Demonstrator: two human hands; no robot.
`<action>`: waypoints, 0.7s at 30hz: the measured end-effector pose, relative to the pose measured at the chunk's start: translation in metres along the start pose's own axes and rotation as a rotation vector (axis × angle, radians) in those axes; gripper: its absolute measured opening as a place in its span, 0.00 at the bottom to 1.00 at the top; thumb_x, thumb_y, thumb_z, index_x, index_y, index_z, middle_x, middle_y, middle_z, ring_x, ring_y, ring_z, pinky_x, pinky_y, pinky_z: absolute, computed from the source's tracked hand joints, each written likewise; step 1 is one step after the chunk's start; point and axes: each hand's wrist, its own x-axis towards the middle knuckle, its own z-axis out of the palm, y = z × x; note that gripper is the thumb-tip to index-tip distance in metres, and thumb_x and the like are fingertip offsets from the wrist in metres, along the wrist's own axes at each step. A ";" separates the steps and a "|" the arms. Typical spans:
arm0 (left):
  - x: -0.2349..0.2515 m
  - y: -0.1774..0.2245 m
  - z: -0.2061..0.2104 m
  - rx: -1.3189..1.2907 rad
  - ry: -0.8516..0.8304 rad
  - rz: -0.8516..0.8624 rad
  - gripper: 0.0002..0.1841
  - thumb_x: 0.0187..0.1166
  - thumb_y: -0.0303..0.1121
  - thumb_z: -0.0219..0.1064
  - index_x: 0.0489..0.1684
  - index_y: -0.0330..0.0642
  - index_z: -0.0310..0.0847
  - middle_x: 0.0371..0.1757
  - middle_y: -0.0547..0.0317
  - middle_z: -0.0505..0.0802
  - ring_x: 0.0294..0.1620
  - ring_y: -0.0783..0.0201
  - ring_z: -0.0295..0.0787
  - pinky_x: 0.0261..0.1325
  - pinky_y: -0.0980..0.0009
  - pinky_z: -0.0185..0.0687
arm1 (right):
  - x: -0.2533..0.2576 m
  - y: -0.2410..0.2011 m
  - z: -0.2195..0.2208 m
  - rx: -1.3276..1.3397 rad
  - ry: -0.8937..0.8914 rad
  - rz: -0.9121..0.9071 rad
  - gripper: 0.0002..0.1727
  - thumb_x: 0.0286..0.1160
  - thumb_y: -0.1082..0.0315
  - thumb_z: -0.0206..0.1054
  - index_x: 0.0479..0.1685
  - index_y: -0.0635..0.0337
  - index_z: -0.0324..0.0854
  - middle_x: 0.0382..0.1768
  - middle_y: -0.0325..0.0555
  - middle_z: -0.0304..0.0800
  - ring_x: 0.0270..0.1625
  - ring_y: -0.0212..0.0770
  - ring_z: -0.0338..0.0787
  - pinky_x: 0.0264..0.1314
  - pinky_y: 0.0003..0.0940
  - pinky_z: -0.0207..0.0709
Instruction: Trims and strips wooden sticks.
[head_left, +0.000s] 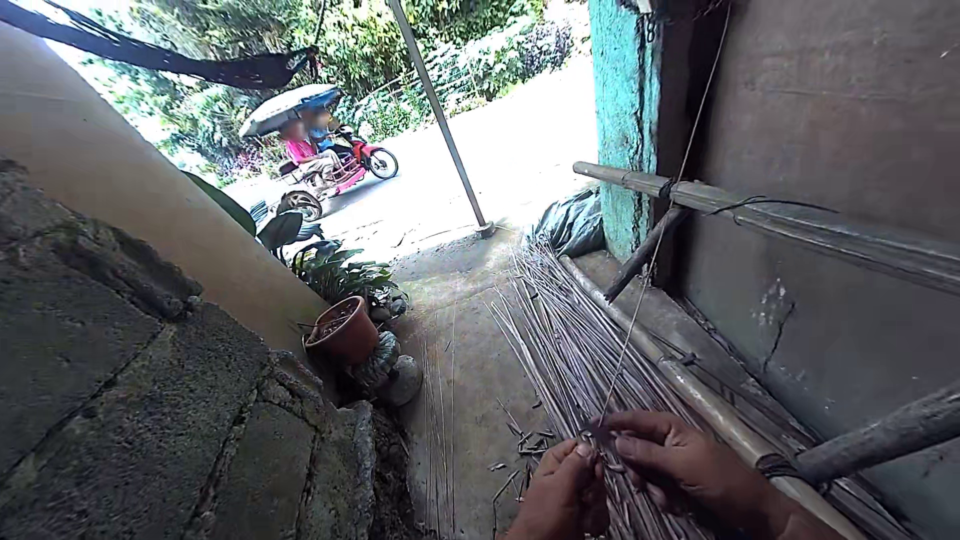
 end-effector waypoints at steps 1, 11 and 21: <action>0.001 -0.002 0.000 0.014 -0.004 0.023 0.15 0.92 0.41 0.50 0.36 0.48 0.79 0.16 0.73 0.75 0.12 0.79 0.66 0.17 0.82 0.63 | -0.001 0.003 0.002 -0.001 -0.046 0.010 0.17 0.85 0.63 0.63 0.67 0.53 0.86 0.30 0.41 0.90 0.19 0.29 0.81 0.20 0.24 0.78; -0.003 -0.005 -0.004 0.123 -0.004 0.062 0.16 0.92 0.42 0.51 0.36 0.48 0.78 0.15 0.72 0.74 0.13 0.79 0.67 0.18 0.81 0.64 | 0.000 -0.006 -0.007 0.130 0.146 0.011 0.18 0.83 0.67 0.61 0.68 0.55 0.85 0.25 0.42 0.88 0.16 0.30 0.82 0.17 0.24 0.78; 0.000 -0.015 -0.012 0.234 -0.032 0.139 0.16 0.92 0.47 0.53 0.41 0.48 0.81 0.21 0.69 0.80 0.17 0.76 0.74 0.23 0.78 0.74 | 0.000 -0.012 -0.007 0.077 0.071 -0.024 0.18 0.84 0.64 0.62 0.69 0.53 0.84 0.27 0.41 0.88 0.18 0.29 0.81 0.19 0.24 0.78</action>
